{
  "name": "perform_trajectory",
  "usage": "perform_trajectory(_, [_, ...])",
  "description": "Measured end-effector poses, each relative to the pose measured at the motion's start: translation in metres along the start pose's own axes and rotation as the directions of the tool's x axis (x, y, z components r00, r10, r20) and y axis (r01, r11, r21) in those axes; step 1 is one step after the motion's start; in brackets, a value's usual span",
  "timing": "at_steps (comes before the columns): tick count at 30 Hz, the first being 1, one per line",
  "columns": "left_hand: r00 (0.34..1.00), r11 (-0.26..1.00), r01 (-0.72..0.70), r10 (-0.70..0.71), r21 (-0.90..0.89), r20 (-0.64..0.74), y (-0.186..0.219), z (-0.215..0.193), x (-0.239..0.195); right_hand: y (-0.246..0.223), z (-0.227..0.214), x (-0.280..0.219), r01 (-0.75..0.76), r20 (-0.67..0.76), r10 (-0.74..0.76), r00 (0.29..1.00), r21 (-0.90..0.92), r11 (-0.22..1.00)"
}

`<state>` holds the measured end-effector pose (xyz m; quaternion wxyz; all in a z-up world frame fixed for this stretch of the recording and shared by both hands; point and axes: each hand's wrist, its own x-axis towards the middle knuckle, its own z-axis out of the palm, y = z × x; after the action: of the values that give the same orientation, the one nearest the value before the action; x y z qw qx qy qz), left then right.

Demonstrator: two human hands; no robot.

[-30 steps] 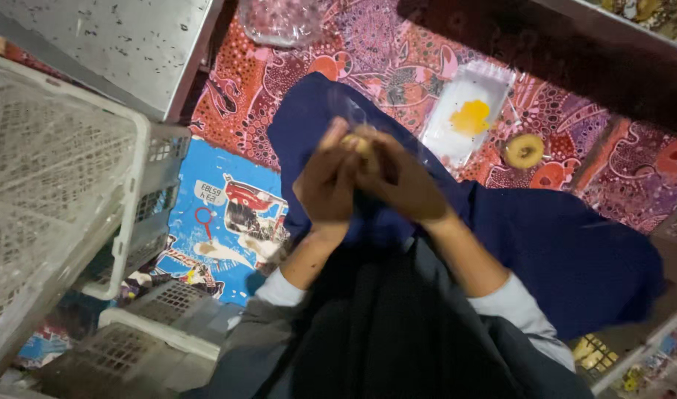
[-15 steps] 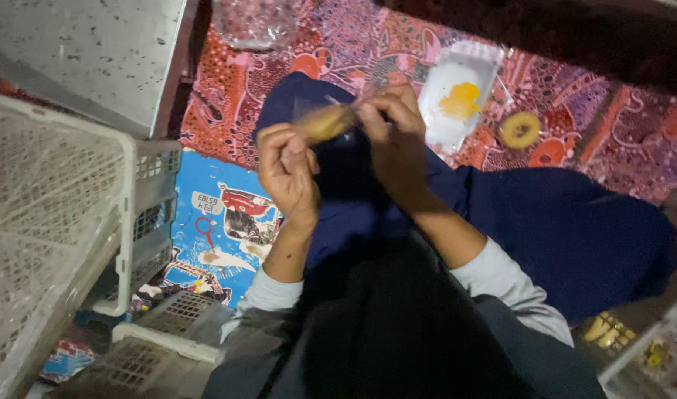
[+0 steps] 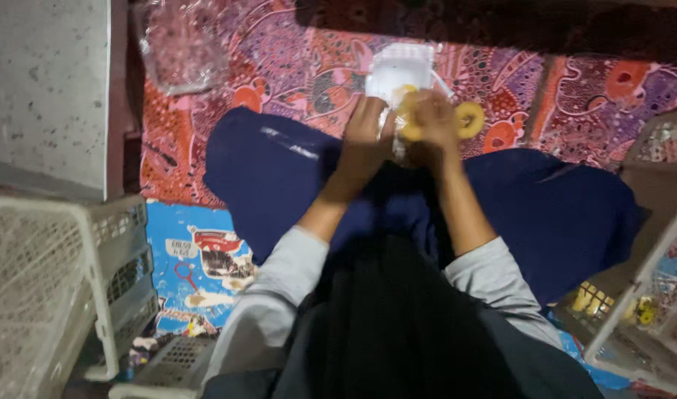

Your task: The person sits on the floor and repeatedly picks donuts from a metal tray, places them into clear plastic bags, and sets the filled bags aside. The person handles both plain and chocolate-sprinkled donuts one at a time.

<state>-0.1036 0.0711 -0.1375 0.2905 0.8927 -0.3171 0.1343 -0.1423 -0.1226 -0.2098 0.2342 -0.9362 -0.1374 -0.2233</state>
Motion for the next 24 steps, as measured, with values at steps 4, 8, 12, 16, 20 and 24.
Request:
perform_trajectory(4, [0.987,0.943,0.153,-0.158,-0.294,0.008,-0.035,0.093,0.071,0.058,-0.028,-0.017,-0.835,0.051,0.925,0.376,0.451,0.315])
perform_trajectory(8, [0.945,0.960,0.245,-0.204,-0.138,0.256,-0.063,0.139,0.076,0.058,-0.041,-0.018,-0.723,-0.110,0.714,0.691,-0.106,0.683])
perform_trajectory(12, [0.952,0.961,0.219,-0.172,-0.171,0.253,-0.064,0.128,0.061,0.036,-0.036,0.029,-0.582,-0.150,0.573,0.806,-0.027,0.813])
perform_trajectory(16, [0.999,0.985,0.026,-0.021,-0.170,0.032,-0.026,0.078,0.056,0.024,-0.043,0.084,-0.781,0.328,0.722,0.610,0.405,0.476])
perform_trajectory(20, [0.907,0.756,0.299,-0.414,-0.582,-0.072,-0.003,0.026,0.073,0.001,-0.065,0.117,-0.614,0.349,0.510,0.787,0.529,0.586])
perform_trajectory(24, [0.733,0.503,0.562,-0.671,-0.657,0.113,-0.006,0.004,0.083,-0.043,-0.098,0.129,-0.489,0.140,0.474,0.869,0.389,0.781])
